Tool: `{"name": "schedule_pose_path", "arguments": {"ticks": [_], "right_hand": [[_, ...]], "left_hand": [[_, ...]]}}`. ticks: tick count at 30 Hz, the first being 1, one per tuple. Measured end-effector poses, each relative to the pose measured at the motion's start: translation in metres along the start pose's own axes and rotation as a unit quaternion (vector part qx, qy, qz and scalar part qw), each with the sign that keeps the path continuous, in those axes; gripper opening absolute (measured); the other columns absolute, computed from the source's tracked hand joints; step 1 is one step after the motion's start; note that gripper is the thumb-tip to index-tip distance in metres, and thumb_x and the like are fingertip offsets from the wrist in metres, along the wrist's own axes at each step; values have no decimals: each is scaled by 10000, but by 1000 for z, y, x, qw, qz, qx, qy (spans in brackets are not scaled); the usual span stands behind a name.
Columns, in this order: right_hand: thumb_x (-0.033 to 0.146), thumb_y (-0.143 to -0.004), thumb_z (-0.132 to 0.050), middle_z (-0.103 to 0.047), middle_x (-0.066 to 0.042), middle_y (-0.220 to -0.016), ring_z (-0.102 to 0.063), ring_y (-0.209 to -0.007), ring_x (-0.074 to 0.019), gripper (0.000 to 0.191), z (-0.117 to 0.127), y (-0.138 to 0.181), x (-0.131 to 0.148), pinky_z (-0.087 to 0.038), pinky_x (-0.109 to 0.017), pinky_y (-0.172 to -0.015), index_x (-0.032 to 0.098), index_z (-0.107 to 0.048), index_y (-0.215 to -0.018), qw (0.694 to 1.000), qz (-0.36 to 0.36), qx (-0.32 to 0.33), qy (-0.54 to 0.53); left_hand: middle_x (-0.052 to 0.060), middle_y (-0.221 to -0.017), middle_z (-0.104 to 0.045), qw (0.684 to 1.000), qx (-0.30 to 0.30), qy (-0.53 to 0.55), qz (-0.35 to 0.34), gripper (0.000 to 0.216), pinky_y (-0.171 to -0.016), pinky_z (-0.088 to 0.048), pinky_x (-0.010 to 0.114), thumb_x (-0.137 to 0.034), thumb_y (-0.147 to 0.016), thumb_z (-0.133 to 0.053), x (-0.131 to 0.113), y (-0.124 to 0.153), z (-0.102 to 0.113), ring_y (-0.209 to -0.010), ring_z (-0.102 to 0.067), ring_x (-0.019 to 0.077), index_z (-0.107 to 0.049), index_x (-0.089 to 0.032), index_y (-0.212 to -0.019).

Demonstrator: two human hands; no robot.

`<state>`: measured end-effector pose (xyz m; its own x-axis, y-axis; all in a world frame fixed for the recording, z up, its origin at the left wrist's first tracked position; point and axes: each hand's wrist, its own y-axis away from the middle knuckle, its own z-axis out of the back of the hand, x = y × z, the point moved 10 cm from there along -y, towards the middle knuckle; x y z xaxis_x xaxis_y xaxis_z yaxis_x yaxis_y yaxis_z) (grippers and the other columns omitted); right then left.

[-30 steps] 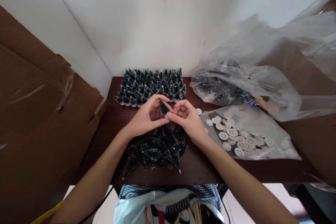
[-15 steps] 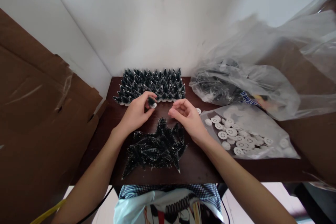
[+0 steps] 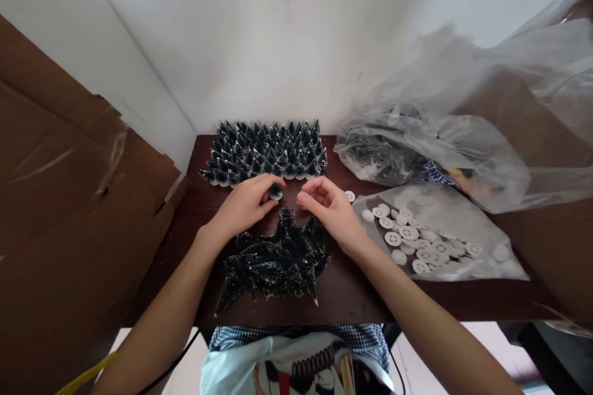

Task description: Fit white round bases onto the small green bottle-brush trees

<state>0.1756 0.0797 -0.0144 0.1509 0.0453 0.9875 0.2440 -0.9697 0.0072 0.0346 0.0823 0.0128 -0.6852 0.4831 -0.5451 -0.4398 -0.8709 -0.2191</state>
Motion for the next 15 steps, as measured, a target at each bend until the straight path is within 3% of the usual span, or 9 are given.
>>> {"name": "schedule_pose_path", "arguments": {"ticks": [15], "right_hand": [[307,-785,-726,-634,-6,-855,-611,-780,-154,180,2,-2,1,-499,-324,-754,226,-594,-877,998,41,-1,46]], "left_hand": [[-12,-823,-636,998,21,17,49,284,-597,-428,248,-104,-808,-614,15,1,-6,-608,-575,130,-626,-205,-1073]]}}
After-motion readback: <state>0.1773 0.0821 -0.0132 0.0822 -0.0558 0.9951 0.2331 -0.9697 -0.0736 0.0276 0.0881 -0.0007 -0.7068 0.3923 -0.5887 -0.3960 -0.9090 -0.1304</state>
